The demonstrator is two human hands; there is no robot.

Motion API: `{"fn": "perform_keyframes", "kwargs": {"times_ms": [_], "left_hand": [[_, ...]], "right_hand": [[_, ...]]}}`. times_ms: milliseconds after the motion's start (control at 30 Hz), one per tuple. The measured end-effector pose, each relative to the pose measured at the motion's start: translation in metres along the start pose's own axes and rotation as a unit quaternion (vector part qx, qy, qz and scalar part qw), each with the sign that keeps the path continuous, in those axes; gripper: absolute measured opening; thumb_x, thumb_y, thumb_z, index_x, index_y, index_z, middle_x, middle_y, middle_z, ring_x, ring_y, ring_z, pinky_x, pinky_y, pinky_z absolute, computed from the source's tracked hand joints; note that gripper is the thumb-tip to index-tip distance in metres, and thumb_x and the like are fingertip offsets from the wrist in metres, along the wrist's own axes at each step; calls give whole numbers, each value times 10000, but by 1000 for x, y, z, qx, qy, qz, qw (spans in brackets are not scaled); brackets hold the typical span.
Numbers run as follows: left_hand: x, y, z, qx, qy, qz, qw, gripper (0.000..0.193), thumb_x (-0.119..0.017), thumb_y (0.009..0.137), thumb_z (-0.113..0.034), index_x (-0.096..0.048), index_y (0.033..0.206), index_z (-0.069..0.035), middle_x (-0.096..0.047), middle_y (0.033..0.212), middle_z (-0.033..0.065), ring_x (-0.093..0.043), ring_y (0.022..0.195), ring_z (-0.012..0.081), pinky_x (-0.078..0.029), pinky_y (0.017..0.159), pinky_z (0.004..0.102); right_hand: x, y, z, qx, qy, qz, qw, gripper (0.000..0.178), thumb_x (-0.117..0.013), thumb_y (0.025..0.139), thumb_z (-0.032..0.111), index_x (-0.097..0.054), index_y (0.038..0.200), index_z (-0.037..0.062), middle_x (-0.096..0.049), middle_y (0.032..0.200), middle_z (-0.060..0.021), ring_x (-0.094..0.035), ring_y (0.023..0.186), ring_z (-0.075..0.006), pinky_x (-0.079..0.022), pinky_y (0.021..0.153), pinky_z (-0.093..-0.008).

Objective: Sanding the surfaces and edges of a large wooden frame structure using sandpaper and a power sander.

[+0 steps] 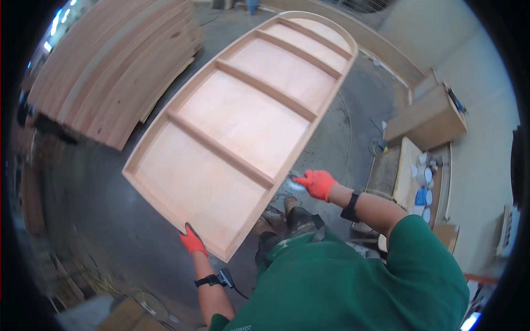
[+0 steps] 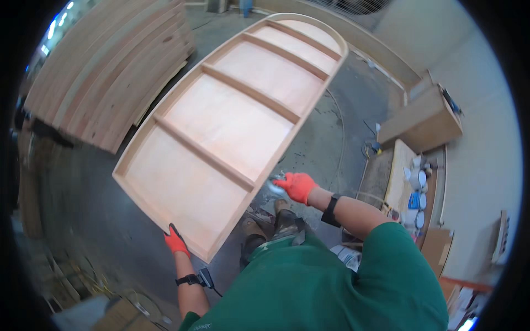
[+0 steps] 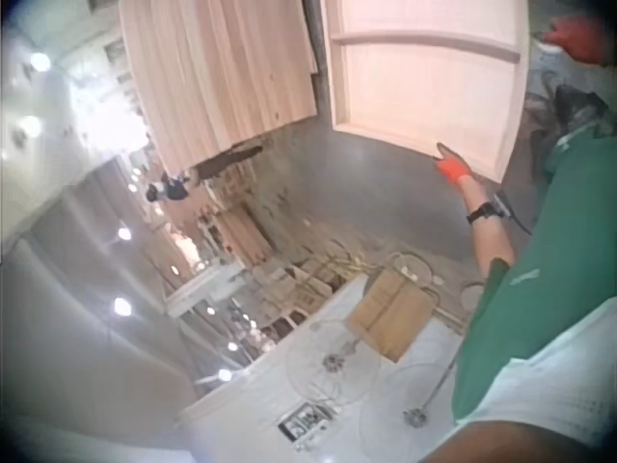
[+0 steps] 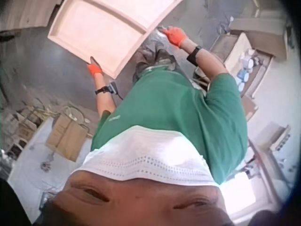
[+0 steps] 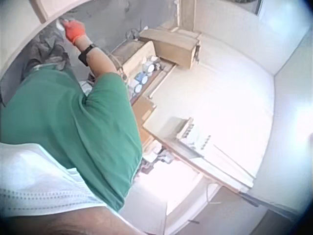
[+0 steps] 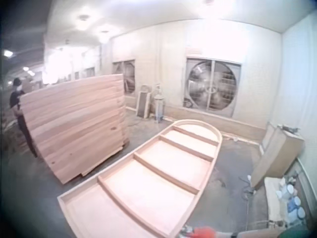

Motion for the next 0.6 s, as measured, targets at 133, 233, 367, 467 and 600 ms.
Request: {"fn": "perform_keyframes", "kwargs": {"times_ms": [133, 233, 367, 467, 600], "left_hand": [[3, -8, -5, -3, 16, 16, 1000, 539, -582, 985, -311, -452, 1392, 17, -574, 1323, 122, -578, 1130, 217, -469, 948, 359], [10, 8, 2, 14, 129, 24, 991, 493, -592, 970, -369, -562, 1267, 23, -651, 1158, 103, -614, 961, 208, -495, 828, 379], [23, 5, -5, -13, 209, -18, 978, 509, -597, 960, -394, -577, 1247, 27, -651, 1153, 121, -616, 971, 221, -494, 855, 380], [9, -19, -8, -9, 258, -67, 964, 560, -563, 966, -415, -548, 1276, 52, -638, 1196, 156, -611, 1010, 276, -490, 903, 412], [2, -62, 18, 81, 194, -72, 975, 568, -535, 968, -401, -497, 1335, 30, -609, 1237, 222, -612, 1038, 337, -506, 873, 508]], "right_hand": [[-50, -55, -89, -259, 114, 115, 952, 522, -500, 881, 128, -519, 1398, 194, -585, 1353, -130, -601, 1179, -316, -504, 949, -410], [-116, -123, -116, -267, 195, 68, 941, 526, -507, 875, 148, -514, 1400, 178, -591, 1339, -142, -582, 1201, -328, -475, 994, -408], [-173, -225, -112, -301, 302, 105, 899, 532, -522, 847, 191, -533, 1375, 133, -636, 1250, -183, -605, 1160, -325, -487, 969, -415], [-243, -316, -111, -398, 360, 139, 832, 536, -510, 844, 197, -545, 1377, 148, -649, 1227, -193, -682, 1001, -307, -531, 890, -404], [-305, -418, -123, -438, 404, 237, 767, 532, -496, 825, 220, -585, 1346, 163, -647, 1246, -182, -669, 1045, -351, -525, 906, -442]]}}
Point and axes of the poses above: each hand's wrist, its own y-axis towards the middle knuckle, its own x-axis out of the back of the hand, z = x × y, the point moved 2 cm from there along y, towards the middle knuckle
